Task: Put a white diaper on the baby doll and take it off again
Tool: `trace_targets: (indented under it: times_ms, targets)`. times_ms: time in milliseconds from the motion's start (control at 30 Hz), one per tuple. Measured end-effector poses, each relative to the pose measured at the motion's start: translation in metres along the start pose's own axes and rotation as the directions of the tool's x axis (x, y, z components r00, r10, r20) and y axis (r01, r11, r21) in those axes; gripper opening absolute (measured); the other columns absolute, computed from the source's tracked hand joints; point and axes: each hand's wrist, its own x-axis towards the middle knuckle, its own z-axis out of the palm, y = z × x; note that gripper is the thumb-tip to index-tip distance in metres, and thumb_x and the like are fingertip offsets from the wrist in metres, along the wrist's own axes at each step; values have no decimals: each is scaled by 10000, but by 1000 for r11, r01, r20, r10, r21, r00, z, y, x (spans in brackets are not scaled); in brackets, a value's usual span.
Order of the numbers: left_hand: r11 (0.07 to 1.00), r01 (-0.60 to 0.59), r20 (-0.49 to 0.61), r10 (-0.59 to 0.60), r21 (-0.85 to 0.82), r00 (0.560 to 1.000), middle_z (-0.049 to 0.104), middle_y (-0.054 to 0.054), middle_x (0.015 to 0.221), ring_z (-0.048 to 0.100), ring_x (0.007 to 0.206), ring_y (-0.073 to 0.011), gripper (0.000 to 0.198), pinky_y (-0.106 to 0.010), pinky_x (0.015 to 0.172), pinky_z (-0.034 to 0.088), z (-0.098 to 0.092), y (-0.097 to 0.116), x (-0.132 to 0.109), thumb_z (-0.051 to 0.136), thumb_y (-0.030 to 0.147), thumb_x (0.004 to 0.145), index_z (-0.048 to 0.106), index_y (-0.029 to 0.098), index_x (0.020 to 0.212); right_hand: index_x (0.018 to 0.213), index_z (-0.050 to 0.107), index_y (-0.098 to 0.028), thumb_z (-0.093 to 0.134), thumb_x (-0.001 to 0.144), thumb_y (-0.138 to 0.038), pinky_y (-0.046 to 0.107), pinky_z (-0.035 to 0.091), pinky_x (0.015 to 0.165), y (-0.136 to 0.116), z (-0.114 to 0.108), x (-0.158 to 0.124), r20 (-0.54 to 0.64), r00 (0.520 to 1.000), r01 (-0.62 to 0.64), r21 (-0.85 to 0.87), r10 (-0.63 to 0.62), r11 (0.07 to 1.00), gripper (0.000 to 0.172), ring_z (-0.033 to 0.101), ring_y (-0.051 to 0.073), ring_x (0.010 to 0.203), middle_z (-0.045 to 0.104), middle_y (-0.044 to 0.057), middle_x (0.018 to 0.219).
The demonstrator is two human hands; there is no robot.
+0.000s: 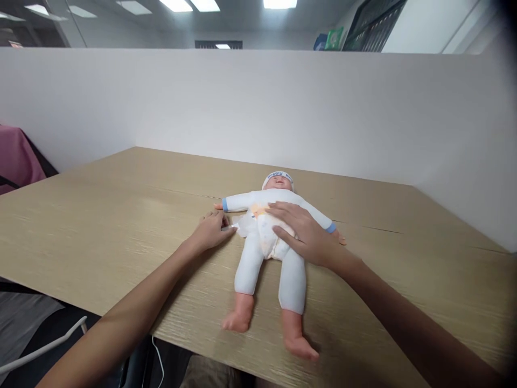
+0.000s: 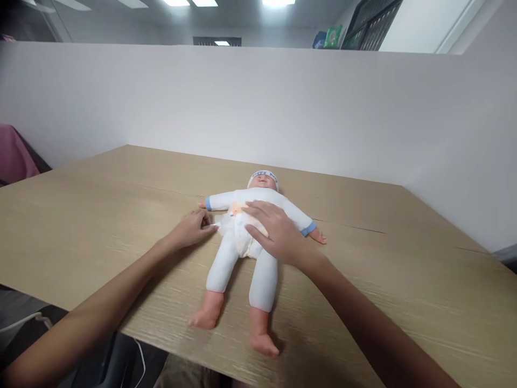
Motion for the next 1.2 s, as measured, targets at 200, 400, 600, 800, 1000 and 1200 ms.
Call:
trace_targets:
  times_ms: [200, 400, 600, 800, 1000, 1200]
  targets:
    - [970, 85, 87, -67, -226, 994, 674, -83, 855, 607, 900, -306, 346, -413, 854, 452, -3, 3, 8, 645, 564, 875, 556, 252, 753, 1446, 753, -253, 501, 1181, -379, 679, 273, 1409, 8, 10, 51, 305, 927, 232, -10, -218, 973, 387, 615, 322, 1542, 737, 112, 1572]
    - [833, 62, 62, -33, -549, 998, 487, -3, 732, 463, 756, -188, 378, -328, 726, 376, -20, 29, 21, 484, 539, 910, 421, 244, 681, 1227, 829, -271, 591, 1133, -428, 693, 262, 1382, 16, 13, 76, 363, 898, 244, 52, -246, 968, 300, 744, 302, 1246, 852, 57, 1261]
    - [717, -12, 11, 27, -697, 1000, 471, 15, 695, 442, 752, -172, 373, -330, 739, 348, -23, 67, 36, 563, 512, 865, 467, 229, 641, 1049, 801, -273, 627, 1118, -413, 647, 332, 1336, 9, 17, 78, 301, 934, 184, 49, -191, 982, 234, 719, 284, 1152, 822, 39, 1111]
    - [728, -47, -11, 55, -684, 998, 439, 41, 678, 404, 699, -157, 324, -341, 683, 287, -19, 92, 42, 582, 428, 910, 477, 228, 678, 1054, 671, -262, 740, 1018, -416, 489, 501, 1053, 8, 17, 56, -152, 988, -31, 27, 35, 999, 173, 673, 311, 1095, 738, 75, 1101]
    - [663, -244, -114, 234, -707, 965, 544, -1, 813, 523, 828, -195, 399, -366, 813, 414, -1, 108, 39, 471, 461, 1095, 515, 229, 774, 794, 508, -260, 766, 920, -345, 352, 379, 739, 8, 23, 52, -62, 969, -234, 102, 241, 967, 299, 556, 214, 779, 623, -11, 798]
    - [566, -376, -269, 267, -734, 925, 599, -13, 894, 550, 830, -199, 458, -372, 865, 487, 15, 89, 32, 405, 647, 1177, 556, 238, 1037, 690, 383, -261, 632, 1050, -349, 359, 306, 701, 9, 31, 59, -115, 953, -267, 124, 281, 956, 446, 455, 191, 701, 482, -24, 684]
